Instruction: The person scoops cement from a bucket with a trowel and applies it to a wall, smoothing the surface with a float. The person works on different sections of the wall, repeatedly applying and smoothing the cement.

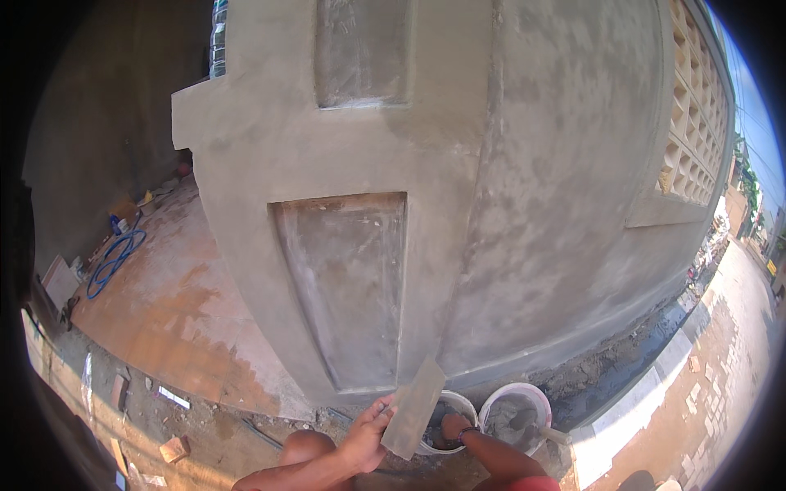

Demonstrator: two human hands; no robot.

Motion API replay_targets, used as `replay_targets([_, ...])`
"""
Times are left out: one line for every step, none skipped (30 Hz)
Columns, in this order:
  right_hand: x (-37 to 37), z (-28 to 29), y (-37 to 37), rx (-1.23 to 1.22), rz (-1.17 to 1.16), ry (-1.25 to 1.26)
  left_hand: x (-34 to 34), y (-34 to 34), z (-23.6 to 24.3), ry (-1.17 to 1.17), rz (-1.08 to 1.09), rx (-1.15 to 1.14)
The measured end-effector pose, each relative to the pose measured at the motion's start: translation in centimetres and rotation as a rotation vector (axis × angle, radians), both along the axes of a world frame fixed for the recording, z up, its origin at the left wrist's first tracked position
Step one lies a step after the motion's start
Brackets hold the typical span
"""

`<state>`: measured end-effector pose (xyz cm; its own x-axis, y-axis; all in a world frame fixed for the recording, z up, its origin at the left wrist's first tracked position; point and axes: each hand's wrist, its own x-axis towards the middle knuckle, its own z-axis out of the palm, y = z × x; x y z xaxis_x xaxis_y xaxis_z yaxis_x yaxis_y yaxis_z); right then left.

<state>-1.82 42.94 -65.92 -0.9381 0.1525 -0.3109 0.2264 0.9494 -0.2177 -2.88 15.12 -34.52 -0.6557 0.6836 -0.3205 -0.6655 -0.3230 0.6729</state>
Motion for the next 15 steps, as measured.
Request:
replay_targets([-0.1, -0.1, 0.4, -0.008, -0.020, 0.012, -0.1, 0.2, -0.3, 0.011, -0.002, 0.000])
replay_targets([0.1, 0.0, 1.3, 0.012, -0.003, -0.019, 0.0, 0.5, -0.4, 0.023, -0.007, 0.001])
replay_targets([-0.2, 0.4, 2.1, 0.031, 0.016, -0.047, 0.1, 0.6, -0.4, 0.016, -0.015, 0.014])
replay_targets([-1.1, 1.9, 2.3, 0.045, 0.046, -0.070, 0.1, 0.4, -0.3, 0.016, -0.014, 0.021])
replay_targets([-1.4, 3.6, 2.8, 0.052, 0.039, -0.090, 0.1, 0.3, -0.1, 0.016, -0.016, 0.031])
replay_targets([-1.6, 6.2, 2.3, 0.050, 0.049, -0.111, 0.0, -0.2, 0.0, 0.016, 0.014, 0.032])
replay_targets([-1.4, 9.4, 2.2, 0.051, 0.050, -0.131, 0.0, -0.7, 0.1, 0.017, 0.035, 0.037])
replay_targets([-1.0, 13.3, 1.9, -0.055, -0.024, -0.029, -0.1, -1.2, 0.3, 0.019, 0.058, 0.041])
replay_targets([-0.1, 17.6, 1.7, -0.156, -0.109, 0.065, -0.2, -1.4, 0.5, 0.019, 0.078, 0.070])
replay_targets([0.8, 22.3, 1.4, -0.283, -0.233, 0.207, -0.4, -1.4, 0.8, 0.014, 0.088, 0.101])
replay_targets([1.5, 25.4, 1.5, -0.403, -0.360, 0.358, -0.4, -1.2, 1.0, 0.012, 0.093, 0.135])
replay_targets([2.1, 25.2, 4.3, -0.619, -0.317, 0.722, -0.3, -0.5, 1.1, 0.010, 0.071, 0.159])
replay_targets([1.3, 31.4, 1.4, -0.668, -0.407, 0.722, -0.6, -0.7, 0.6, 0.003, 0.106, 0.150])
replay_targets([0.1, 36.6, -2.2, -0.764, -0.320, 0.917, -0.8, -1.1, 0.1, 0.000, 0.151, 0.136])
replay_targets([-1.0, 40.6, -4.0, -0.678, -0.225, 1.067, -0.8, -1.4, -0.1, 0.000, 0.151, 0.134])
